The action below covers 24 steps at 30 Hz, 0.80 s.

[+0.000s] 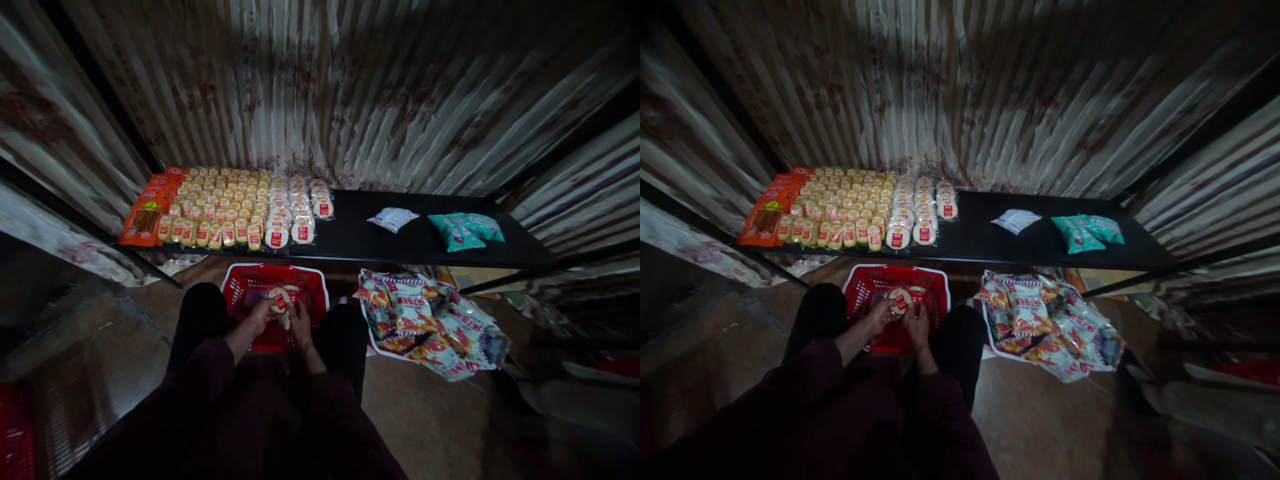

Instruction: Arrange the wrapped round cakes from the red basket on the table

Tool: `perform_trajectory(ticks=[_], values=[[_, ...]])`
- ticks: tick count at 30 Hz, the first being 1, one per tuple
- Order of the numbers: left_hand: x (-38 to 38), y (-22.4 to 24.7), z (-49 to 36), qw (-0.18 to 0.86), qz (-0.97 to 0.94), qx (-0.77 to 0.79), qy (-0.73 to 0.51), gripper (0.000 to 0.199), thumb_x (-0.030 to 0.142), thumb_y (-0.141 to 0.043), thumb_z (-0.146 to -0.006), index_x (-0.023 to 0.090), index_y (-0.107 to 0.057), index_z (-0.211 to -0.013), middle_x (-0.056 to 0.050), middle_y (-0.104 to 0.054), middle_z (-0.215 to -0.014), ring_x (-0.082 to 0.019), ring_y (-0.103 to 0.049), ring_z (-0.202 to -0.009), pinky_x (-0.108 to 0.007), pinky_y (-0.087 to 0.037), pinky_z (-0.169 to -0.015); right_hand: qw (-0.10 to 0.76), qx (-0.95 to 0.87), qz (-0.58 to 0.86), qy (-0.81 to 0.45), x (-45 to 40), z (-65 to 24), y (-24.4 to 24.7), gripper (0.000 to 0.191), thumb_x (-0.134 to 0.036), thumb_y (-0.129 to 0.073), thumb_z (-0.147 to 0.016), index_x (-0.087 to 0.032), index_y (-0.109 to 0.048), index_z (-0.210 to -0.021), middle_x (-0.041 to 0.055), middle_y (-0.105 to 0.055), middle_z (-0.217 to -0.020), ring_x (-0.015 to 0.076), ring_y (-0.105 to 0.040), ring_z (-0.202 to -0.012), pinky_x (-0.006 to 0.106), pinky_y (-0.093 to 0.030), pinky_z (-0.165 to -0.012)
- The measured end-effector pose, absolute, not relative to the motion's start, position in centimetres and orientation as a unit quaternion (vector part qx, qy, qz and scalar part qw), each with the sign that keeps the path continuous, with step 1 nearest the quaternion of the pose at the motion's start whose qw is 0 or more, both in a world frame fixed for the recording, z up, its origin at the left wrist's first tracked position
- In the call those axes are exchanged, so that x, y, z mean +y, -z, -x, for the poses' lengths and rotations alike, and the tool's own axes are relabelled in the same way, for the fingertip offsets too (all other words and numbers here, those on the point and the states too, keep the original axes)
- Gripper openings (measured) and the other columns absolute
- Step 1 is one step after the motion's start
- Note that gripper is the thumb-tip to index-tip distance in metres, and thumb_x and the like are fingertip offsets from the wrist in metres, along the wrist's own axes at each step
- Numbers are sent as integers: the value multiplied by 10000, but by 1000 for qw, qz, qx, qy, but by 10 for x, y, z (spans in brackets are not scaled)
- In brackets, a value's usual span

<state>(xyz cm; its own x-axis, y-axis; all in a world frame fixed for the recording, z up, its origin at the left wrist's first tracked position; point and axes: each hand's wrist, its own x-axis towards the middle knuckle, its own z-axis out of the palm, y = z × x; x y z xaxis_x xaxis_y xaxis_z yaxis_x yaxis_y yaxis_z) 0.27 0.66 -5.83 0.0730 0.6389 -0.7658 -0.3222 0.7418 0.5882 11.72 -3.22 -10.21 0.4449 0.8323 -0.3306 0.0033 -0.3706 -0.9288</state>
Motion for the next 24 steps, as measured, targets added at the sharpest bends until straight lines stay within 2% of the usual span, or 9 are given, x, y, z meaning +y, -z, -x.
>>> perform_trajectory(ticks=[5, 10, 14, 20, 24], values=[[6, 46, -2, 725, -216, 582, -297, 259, 121, -615, -715, 131, -634, -973, -50, -716, -760, -163, -673, -720, -228, -506, -636, 543, -204, 585, -567, -33, -119, 92, 510, -570, -693, -614, -151, -667, -904, 68, -722, -787, 179, -653, -683, 271, -497, -623], [4, 39, 0, 741, -286, 537, -283, 301, 148, -685, -646, 140, -635, -943, -63, -713, -834, -190, -670, -761, -257, -507, -651, 567, -141, 550, -597, -33, -121, 82, 457, -526, -763, -547, -167, -664, -811, 17, -706, -667, 145, -609, -568, 250, -464, -542], [1, 34, -1, 742, -279, 505, -341, 253, 172, -711, -631, 145, -643, -874, -66, -707, -848, -162, -661, -752, -251, -506, -676, 597, -106, 533, -591, -32, -125, 72, 401, -471, -788, -534, -192, -650, -787, -38, -649, -546, 114, -541, -463, 230, -411, -466], [3, 18, -17, 700, -230, 545, -401, 160, 123, -672, -669, 143, -652, -826, -37, -702, -752, -119, -635, -634, -232, -514, -633, 630, -97, 515, -573, -31, -130, 52, 430, -446, -799, -556, -189, -648, -866, -12, -692, -634, 126, -589, -520, 236, -443, -493], [6, 8, -25, 680, -246, 545, -425, 196, 153, -679, -699, 154, -673, -895, -39, -717, -813, -123, -639, -647, -234, -519, -628, 636, -102, 496, -582, -32, -132, 36, 414, -430, -801, -577, -191, -647, -878, -8, -712, -676, 121, -612, -547, 229, -474, -516]])
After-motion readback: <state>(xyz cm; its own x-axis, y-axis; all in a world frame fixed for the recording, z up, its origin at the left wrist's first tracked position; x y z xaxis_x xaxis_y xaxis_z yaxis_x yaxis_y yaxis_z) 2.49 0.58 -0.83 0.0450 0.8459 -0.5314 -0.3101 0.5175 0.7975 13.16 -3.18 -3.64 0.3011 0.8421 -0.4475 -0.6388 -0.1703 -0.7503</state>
